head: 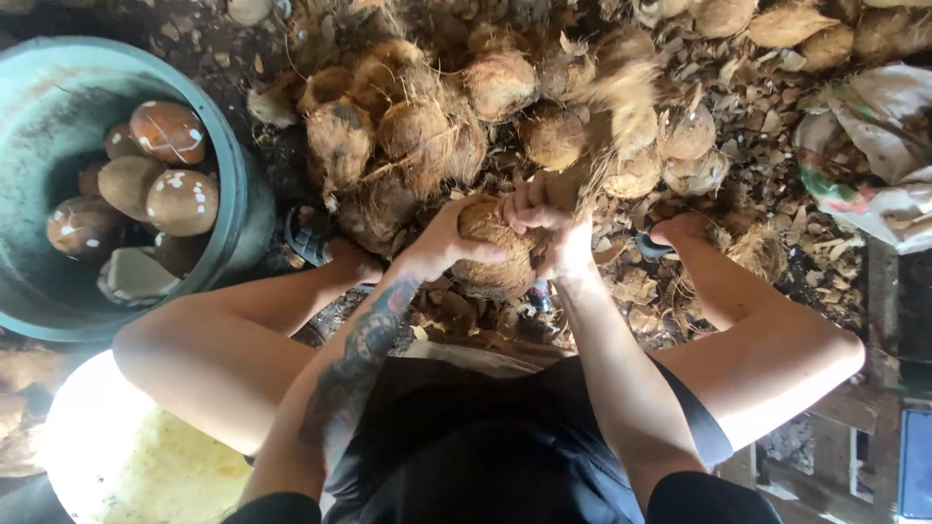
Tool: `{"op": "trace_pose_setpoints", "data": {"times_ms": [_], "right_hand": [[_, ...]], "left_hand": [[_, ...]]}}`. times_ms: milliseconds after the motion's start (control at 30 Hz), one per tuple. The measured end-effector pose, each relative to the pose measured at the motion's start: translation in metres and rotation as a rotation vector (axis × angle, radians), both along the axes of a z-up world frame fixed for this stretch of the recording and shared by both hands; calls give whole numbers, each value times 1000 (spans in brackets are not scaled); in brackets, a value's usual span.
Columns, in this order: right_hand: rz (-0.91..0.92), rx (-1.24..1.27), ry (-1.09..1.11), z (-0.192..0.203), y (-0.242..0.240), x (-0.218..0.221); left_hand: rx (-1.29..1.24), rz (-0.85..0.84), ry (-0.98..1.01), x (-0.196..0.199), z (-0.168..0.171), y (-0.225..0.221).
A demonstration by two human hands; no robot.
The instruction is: Peeling the outer husk and cleaning the shell of coconuts using a knife.
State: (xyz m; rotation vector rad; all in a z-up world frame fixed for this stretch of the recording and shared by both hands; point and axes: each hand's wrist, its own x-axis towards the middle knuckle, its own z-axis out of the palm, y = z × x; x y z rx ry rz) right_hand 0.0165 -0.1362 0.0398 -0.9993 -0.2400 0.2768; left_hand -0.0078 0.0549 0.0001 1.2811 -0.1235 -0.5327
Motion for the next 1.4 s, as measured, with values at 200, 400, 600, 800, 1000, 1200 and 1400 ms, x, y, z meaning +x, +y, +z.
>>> {"op": "trace_pose_setpoints", "data": {"times_ms": [200, 400, 600, 800, 1000, 1200, 1400], "right_hand": [[-199, 395, 425, 30, 3, 15], [-401, 561, -3, 1, -45, 40], [-486, -602, -1335, 29, -218, 104], [-1240, -467, 285, -24, -387, 85], [-1066, -1542, 52, -188, -529, 84], [-614, -1627, 797, -167, -443, 61], [250, -1689, 807, -230, -449, 63]], "left_hand": [[-450, 228, -84, -20, 5, -26], [-708, 389, 40, -19, 38, -62], [-715, 54, -213, -38, 9, -34], [-420, 311, 181, -37, -37, -18], [-269, 517, 705, -30, -53, 28], [-512, 206, 0, -20, -44, 81], [-258, 407, 289, -13, 21, 76]]}}
